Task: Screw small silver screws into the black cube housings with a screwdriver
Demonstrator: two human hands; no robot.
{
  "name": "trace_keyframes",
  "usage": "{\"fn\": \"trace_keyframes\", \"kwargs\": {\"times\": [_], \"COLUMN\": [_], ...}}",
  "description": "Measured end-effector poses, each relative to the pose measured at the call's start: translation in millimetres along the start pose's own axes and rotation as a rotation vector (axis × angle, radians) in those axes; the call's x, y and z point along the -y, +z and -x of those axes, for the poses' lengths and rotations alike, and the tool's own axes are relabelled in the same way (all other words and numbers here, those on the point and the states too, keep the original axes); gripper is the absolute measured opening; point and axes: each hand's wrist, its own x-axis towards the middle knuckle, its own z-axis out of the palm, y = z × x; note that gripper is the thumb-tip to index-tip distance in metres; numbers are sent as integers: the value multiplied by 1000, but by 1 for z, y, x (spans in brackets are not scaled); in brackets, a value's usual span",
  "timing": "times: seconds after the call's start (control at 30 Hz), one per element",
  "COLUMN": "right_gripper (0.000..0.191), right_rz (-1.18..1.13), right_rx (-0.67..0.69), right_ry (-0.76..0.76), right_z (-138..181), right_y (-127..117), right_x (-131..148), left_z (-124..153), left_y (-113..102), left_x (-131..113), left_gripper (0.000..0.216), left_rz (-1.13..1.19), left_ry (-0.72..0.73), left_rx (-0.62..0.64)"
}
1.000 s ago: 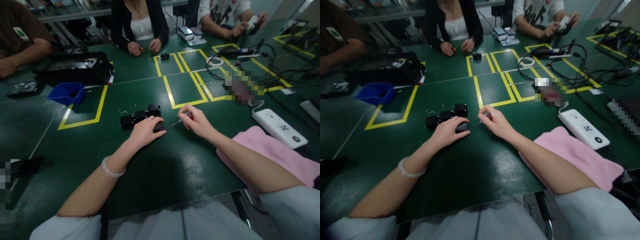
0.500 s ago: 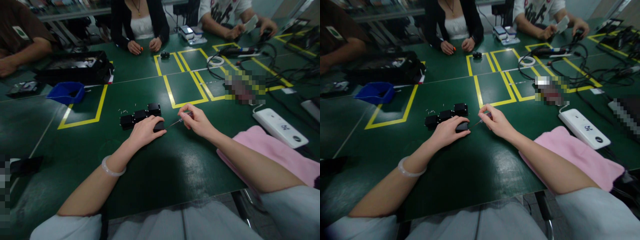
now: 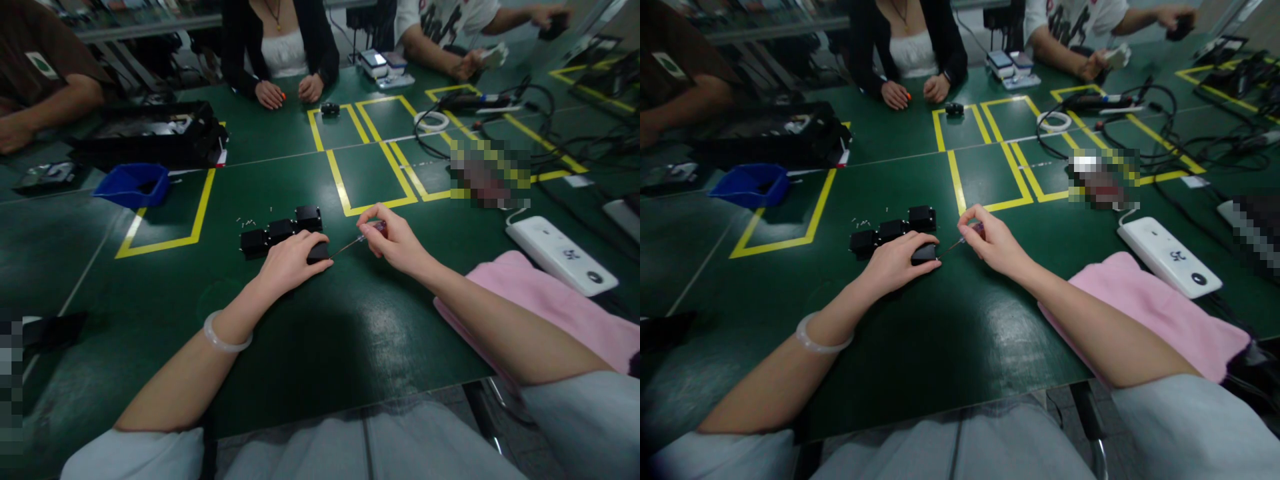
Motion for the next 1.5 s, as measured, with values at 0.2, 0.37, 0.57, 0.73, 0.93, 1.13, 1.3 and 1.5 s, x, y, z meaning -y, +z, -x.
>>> {"fn": "trace_keyframes", "kwargs": {"times": [0.2, 0.37, 0.57, 0.73, 0.93, 1.13, 1.3, 1.5], "right_gripper": [11, 14, 11, 19, 8, 17, 8, 15], "right_rz": [-1, 9, -36, -14, -6, 24, -7, 9], "right_rx": [11, 21, 24, 22, -2, 2, 8, 13], "right_ry": [-19, -16, -30, -4, -33, 12, -27, -6], "right_z": [0, -1, -1, -1, -2, -2, -2, -2], "right_y": [0, -1, 0, -1, -1, -1, -2, -1], "right_x": [3, 2, 0, -2, -2, 0, -1, 1], "left_z": [0, 0, 0, 0, -1, 0, 0, -1], "left_y": [-1, 0, 1, 1, 0, 0, 0, 1], "left_x": [-1, 1, 1, 1, 0, 0, 0, 0], "left_gripper": [47, 47, 46, 45, 46, 46, 46, 45], "left_rz": [4, -2, -8, -8, -5, -8, -8, -15], "left_ry": [-9, -2, 2, -1, -5, -5, -9, -8], "left_rx": [13, 5, -3, -3, 7, 5, 8, -4]}}
